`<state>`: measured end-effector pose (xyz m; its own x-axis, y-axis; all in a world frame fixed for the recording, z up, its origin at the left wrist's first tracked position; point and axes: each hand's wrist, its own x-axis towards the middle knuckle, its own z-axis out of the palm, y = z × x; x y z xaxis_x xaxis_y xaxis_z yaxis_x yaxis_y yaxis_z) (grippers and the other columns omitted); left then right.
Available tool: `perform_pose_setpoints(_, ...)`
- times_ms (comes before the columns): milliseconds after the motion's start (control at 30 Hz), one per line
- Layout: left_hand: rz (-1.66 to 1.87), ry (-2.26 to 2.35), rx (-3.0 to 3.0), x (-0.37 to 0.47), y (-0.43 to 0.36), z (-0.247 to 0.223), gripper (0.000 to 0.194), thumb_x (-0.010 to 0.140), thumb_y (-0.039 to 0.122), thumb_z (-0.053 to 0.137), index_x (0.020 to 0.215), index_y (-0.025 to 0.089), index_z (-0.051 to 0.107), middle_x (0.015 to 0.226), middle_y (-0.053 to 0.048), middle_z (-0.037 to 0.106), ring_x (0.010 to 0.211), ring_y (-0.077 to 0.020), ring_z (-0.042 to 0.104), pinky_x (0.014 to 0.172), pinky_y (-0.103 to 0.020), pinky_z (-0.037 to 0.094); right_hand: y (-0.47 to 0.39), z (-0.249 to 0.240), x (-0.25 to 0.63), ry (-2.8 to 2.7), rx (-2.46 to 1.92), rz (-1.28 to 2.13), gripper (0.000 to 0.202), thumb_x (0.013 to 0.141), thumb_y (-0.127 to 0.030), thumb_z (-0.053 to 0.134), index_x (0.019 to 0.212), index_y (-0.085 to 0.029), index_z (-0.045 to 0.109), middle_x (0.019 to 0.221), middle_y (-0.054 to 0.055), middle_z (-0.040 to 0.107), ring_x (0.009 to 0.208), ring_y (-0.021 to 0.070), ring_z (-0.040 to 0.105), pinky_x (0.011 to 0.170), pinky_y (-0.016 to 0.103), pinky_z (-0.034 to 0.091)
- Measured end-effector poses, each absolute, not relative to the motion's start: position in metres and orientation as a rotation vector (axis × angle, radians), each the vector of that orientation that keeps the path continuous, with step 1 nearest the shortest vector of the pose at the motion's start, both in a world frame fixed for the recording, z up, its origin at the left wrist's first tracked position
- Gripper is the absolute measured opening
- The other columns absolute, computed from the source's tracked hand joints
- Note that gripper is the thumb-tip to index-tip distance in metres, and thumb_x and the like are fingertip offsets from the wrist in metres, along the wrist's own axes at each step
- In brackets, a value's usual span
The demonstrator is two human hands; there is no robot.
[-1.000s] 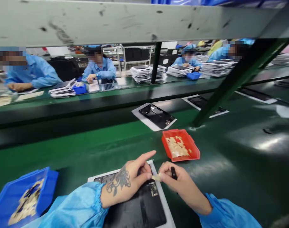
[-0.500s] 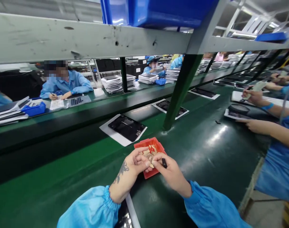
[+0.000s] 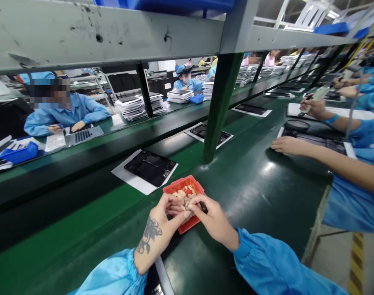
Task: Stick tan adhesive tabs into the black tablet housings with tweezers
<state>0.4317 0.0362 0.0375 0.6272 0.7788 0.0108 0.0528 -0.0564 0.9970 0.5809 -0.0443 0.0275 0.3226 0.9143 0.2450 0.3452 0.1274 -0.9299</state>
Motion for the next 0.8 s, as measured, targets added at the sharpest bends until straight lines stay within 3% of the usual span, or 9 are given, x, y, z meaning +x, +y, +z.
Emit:
perform_pose_setpoints(167,0.618,0.717,1.722,0.428,0.035,0.041,0.019,0.078,0.032,0.065,0.077,0.017,0.054,0.075,0.001,0.061,0.066,-0.0112,0.058,0.066,-0.022,0.049,-0.046,0.026,0.579,-1.254,-1.458,0.618,0.010,0.087,-0.023,0.056,0.079,-0.019,0.058,0.077,-0.001,0.060,0.072,0.0140,0.054,0.069,0.024,0.042)
perform_pose_setpoints(367,0.604,0.724,1.759,0.424,0.037,0.042,0.016,0.080,0.029,0.059,0.071,0.016,0.058,0.068,0.001,0.060,0.063,-0.0107,0.057,0.062,-0.020,0.045,-0.047,0.028,0.577,-1.266,-1.475,0.605,0.009,0.087,-0.023,0.056,0.079,-0.019,0.058,0.077,-0.001,0.061,0.071,0.0134,0.055,0.068,0.023,0.042)
perform_pose_setpoints(567,0.759,0.804,1.509,0.422,0.050,0.039,0.021,0.080,0.038,0.061,0.079,0.016,0.059,0.081,-0.003,0.065,0.078,-0.0172,0.062,0.074,-0.028,0.049,-0.047,0.026,0.582,-1.088,-1.524,0.456,0.013,0.089,-0.028,0.054,0.080,-0.019,0.057,0.075,-0.001,0.057,0.069,0.0138,0.052,0.065,0.024,0.040)
perform_pose_setpoints(733,0.849,0.879,2.027,0.427,0.061,0.038,0.027,0.084,0.035,0.056,0.063,0.018,0.059,0.077,-0.003,0.059,0.077,-0.0174,0.055,0.075,-0.030,0.043,-0.046,0.026,0.585,-1.008,-1.522,0.448,0.016,0.088,-0.033,0.055,0.081,-0.019,0.057,0.074,-0.001,0.057,0.069,0.0144,0.052,0.065,0.025,0.040)
perform_pose_setpoints(800,0.820,0.840,2.152,0.429,0.062,0.038,0.022,0.085,0.029,0.052,0.070,0.019,0.065,0.079,-0.003,0.058,0.080,-0.0184,0.054,0.077,-0.032,0.042,-0.045,0.027,0.584,-1.016,-1.511,0.464,0.017,0.088,-0.033,0.055,0.080,-0.019,0.057,0.075,0.000,0.057,0.069,0.0148,0.052,0.065,0.026,0.040)
